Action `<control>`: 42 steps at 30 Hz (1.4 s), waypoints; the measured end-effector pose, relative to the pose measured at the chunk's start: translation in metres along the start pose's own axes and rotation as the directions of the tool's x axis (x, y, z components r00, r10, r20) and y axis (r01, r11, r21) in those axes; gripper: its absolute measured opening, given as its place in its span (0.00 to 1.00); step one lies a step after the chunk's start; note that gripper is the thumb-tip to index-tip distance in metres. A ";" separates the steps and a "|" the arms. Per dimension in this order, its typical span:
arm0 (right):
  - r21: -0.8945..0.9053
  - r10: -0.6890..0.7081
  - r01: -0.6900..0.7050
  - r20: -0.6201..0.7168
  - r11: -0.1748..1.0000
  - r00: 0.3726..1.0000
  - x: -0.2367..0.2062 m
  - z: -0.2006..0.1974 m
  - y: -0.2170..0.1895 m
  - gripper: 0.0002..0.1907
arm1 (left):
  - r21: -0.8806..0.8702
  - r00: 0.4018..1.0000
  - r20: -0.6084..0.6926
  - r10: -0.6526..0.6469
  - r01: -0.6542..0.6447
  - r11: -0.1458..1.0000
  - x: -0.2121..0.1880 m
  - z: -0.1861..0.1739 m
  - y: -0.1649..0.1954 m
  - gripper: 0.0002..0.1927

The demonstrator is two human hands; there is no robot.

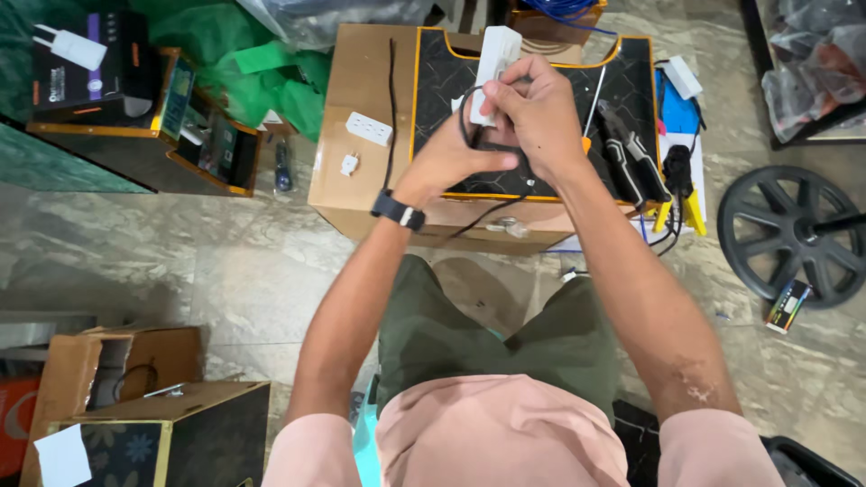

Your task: The person sits at a small table and uses an orange-handled screwdriver to unscrew and open a white power strip, removing its screws and separating the casing. They handle the small screws and internal parts, repositioning the strip on the table as they work on it.

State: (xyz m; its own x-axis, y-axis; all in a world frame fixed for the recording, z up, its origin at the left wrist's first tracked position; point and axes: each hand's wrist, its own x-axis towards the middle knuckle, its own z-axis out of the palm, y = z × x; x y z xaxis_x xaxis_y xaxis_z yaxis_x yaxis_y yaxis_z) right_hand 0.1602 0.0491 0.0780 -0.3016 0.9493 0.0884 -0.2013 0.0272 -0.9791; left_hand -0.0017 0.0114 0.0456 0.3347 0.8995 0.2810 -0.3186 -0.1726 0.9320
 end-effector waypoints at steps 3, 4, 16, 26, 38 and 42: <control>-0.072 -0.212 0.208 -0.048 0.975 0.976 0.000 -0.001 0.007 0.08 | -0.056 0.966 -0.201 -0.162 0.154 0.987 0.009 0.015 -0.023 0.19; -0.091 -0.201 0.192 -0.110 0.977 0.973 0.000 -0.003 0.006 0.07 | -0.045 0.960 -0.232 -0.158 0.152 0.987 0.013 0.017 -0.027 0.15; -0.402 0.375 -0.209 0.396 0.892 0.838 -0.051 -0.061 0.011 0.10 | -0.457 0.767 -0.642 0.016 -0.400 0.794 0.055 -0.032 0.026 0.05; -0.422 0.473 -0.355 0.219 0.834 0.853 -0.055 -0.153 -0.013 0.10 | 0.494 0.643 -0.605 0.468 -0.157 0.855 0.004 -0.104 0.033 0.14; 0.531 0.275 -0.309 0.145 0.789 0.950 -0.029 -0.111 -0.013 0.19 | 0.673 0.937 -0.329 0.116 0.147 0.724 -0.005 -0.048 0.008 0.26; 0.651 0.152 -0.228 0.172 0.724 0.973 -0.031 -0.095 -0.006 0.26 | 0.679 0.909 -0.416 -0.005 0.315 0.663 0.004 -0.041 0.012 0.28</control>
State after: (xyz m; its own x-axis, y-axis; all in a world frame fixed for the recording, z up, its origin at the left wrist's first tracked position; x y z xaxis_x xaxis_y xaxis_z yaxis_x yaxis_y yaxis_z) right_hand 0.2594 0.0494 0.0636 -0.4845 0.8742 -0.0314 -0.6838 -0.4009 -0.6097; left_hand -0.0407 0.0295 0.0489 -0.0631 0.9858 0.1554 0.4962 -0.1041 0.8620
